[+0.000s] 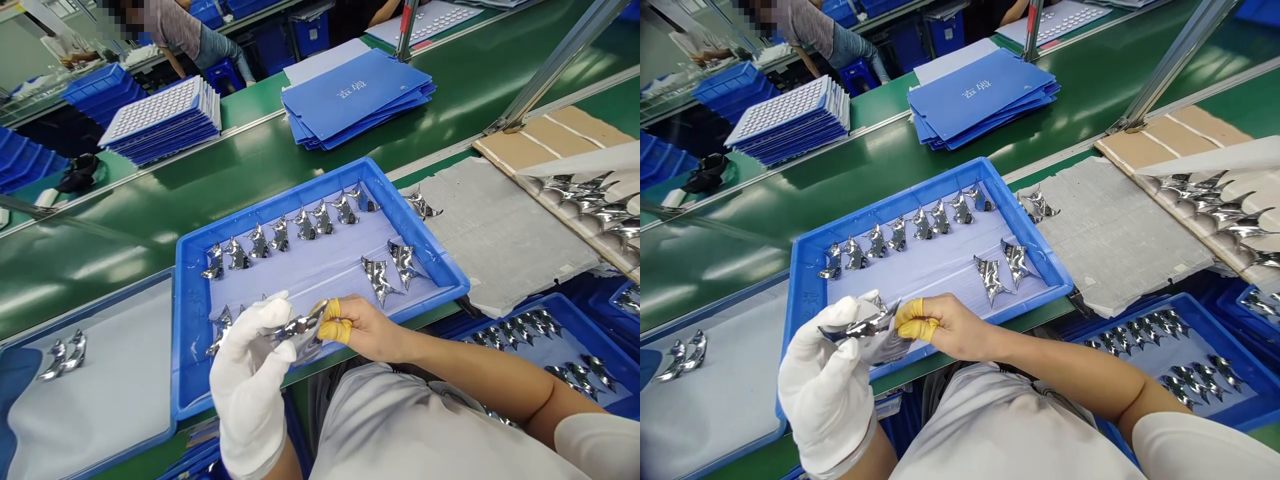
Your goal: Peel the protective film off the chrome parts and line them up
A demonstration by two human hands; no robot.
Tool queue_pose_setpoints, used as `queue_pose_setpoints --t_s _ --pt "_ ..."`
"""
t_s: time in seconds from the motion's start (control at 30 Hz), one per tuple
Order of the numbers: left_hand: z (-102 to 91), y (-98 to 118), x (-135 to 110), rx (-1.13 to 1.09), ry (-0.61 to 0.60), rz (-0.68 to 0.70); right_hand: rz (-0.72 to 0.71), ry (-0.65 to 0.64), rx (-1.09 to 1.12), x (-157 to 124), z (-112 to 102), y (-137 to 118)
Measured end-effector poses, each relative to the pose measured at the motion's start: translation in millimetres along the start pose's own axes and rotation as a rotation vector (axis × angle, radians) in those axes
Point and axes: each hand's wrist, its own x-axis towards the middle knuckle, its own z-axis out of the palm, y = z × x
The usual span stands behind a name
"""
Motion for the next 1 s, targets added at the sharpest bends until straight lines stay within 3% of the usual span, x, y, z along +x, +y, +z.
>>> queue_pose_setpoints --t_s 0.17,0.3,0.43,0.53,0.6,0.83,0.93,1.0 --pt "4.1 0.5 4.7 -0.049 0.089 -0.076 -0.253 -0.041 -0.278 -3.2 -1.7 -6.7" --pt "5.2 -1.0 8.6 -0.085 0.044 -0.077 -0.277 -0.049 -0.377 -5.9 1.5 -15.0" --pt "6.1 -3.1 10.5 -0.098 0.022 -0.15 -0.114 -0.02 -0.295 -8.2 8.1 -20.8" --pt "11.1 -5.1 11.6 -0.095 0.078 -0.292 0.223 0.063 0.054 -7.7 12.6 -19.8" --pt "15.3 -6.9 12.1 -0.054 0.113 -0.311 0.359 0.119 0.263 -6.7 14.2 -16.2" --pt "17.0 -18.5 15.9 0.01 0.139 -0.349 0.365 0.164 0.423 -4.4 14.6 -4.5" --pt "13.3 -18.9 25.0 -0.002 0.114 -0.299 0.365 0.098 0.346 -3.0 11.2 -3.0" --pt "9.0 -15.2 34.0 -0.001 0.083 -0.22 0.345 0.122 0.183 -3.2 2.6 -1.7"
